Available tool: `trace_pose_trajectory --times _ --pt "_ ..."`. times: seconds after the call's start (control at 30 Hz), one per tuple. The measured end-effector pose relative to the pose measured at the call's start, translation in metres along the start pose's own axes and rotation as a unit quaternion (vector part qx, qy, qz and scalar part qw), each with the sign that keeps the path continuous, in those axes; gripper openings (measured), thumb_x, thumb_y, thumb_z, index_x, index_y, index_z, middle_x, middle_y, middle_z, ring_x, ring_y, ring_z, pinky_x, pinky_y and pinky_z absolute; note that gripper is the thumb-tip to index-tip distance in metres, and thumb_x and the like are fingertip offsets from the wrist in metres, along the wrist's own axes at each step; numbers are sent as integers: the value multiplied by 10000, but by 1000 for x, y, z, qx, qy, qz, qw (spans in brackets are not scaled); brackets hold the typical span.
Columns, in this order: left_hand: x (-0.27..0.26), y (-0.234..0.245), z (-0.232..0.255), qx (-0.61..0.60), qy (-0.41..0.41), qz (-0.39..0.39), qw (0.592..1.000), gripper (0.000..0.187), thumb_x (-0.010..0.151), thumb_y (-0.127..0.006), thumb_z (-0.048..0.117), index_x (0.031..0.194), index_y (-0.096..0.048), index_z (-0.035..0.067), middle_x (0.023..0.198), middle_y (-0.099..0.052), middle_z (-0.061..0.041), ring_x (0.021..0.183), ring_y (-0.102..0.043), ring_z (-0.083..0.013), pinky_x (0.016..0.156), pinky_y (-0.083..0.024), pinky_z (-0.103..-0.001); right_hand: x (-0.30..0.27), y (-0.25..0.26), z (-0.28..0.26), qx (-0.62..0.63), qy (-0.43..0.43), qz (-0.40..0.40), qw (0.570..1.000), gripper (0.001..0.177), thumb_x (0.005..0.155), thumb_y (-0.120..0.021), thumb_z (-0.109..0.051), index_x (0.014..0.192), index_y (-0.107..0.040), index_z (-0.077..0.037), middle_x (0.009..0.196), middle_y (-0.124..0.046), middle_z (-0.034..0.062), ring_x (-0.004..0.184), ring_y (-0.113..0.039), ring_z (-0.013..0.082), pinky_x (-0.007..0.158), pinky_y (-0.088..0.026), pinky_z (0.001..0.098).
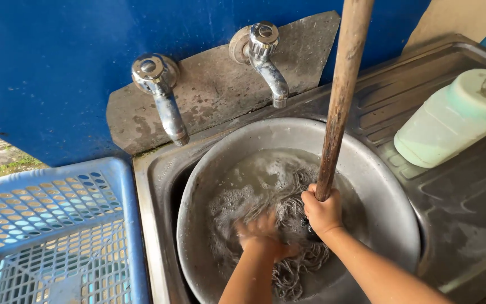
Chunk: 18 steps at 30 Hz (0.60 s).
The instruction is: The person is washing a mop in a basin with water and detergent.
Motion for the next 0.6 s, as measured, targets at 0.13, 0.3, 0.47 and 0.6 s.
trace_pose_trajectory --times 0.13,0.3,0.47,0.6 --pt "28 3 -2 0 -7 -32 999 1230 837 -486 853 1648 124 158 1738 -18 -5 1602 -7 -327 1273 -49 -576 18 -8 -6 -19 -1 0 1000 333 803 -599 -2 520 -433 -61 468 -422 -1 379 -398 86 347 -300 290" --pt "52 14 -8 -97 -23 -47 994 1091 834 -426 834 1674 -57 243 1698 -225 -103 1550 -273 -325 1230 -282 -553 46 -20 -7 9 11 -2 1000 344 801 -605 5 530 -403 -62 478 -408 -7 374 -382 87 347 -291 292" --pt "85 30 -13 -57 -26 0 998 943 897 -451 793 1554 -442 117 1628 -340 -182 1502 -328 -345 1185 -299 -539 72 -31 -11 14 36 -17 999 343 809 -584 12 542 -383 -66 501 -391 -19 392 -369 75 357 -285 284" --pt "72 53 -16 -124 -9 -57 991 1042 784 -465 854 1591 -358 203 1591 -448 -68 1478 -435 -292 1188 -373 -487 86 -38 -16 -5 32 -16 999 336 812 -583 5 530 -412 -58 473 -422 0 378 -382 82 356 -302 285"
Point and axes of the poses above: each hand's wrist, its own x-axis towards the middle knuckle, its own y-axis out of the back of the hand, z = x × y, the point moved 4 cm from there along x, towards the middle knuckle
